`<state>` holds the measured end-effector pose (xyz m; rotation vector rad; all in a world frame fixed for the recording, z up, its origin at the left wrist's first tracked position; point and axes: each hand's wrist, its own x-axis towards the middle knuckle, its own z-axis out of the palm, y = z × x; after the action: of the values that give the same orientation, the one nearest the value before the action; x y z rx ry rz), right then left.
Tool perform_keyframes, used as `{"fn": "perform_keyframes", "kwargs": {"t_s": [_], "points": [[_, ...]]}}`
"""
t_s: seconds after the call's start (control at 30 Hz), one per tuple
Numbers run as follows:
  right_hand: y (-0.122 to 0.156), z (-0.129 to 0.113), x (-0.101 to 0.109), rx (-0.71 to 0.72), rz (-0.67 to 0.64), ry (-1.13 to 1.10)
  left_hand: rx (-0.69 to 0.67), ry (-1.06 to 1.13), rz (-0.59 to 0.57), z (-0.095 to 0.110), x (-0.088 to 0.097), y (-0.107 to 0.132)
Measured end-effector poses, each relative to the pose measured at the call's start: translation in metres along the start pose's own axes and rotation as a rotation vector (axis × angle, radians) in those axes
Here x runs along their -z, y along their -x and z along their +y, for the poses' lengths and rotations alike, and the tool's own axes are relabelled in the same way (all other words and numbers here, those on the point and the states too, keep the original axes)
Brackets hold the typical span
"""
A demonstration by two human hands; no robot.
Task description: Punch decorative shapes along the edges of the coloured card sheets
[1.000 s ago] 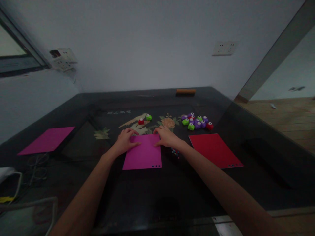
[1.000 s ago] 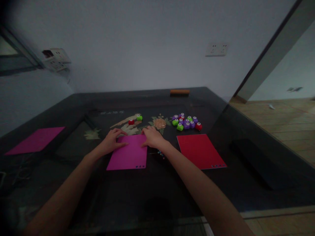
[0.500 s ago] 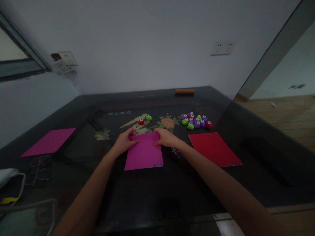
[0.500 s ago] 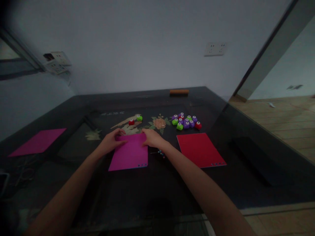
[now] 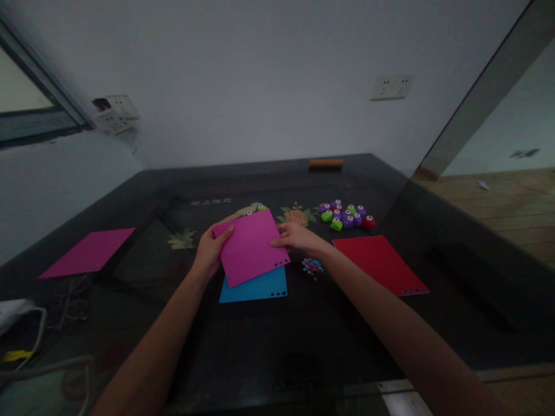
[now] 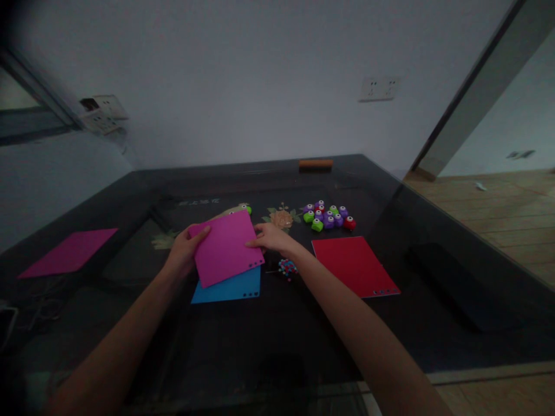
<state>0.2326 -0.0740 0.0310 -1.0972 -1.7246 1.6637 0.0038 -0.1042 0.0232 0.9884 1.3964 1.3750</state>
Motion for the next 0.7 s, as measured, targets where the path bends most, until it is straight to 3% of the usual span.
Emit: {"fn": "perform_keyframes", "kwargs": {"t_s": [0.17,0.43,0.7], "points": [[0.001,-0.005,0.003,0.024,0.043,0.016,0.075,0.148,-0.026,0.001,-0.005,0.003],[0.007,-0.019,0.019,0.068,0.142,-0.041,0.141,-0.038,-0.358,-0.004,-0.011,0.013],[0.007,-0.02,0.024,0.062,0.153,-0.051,-0.046,-0.235,-0.377,-0.006,-0.013,0.013]]}}
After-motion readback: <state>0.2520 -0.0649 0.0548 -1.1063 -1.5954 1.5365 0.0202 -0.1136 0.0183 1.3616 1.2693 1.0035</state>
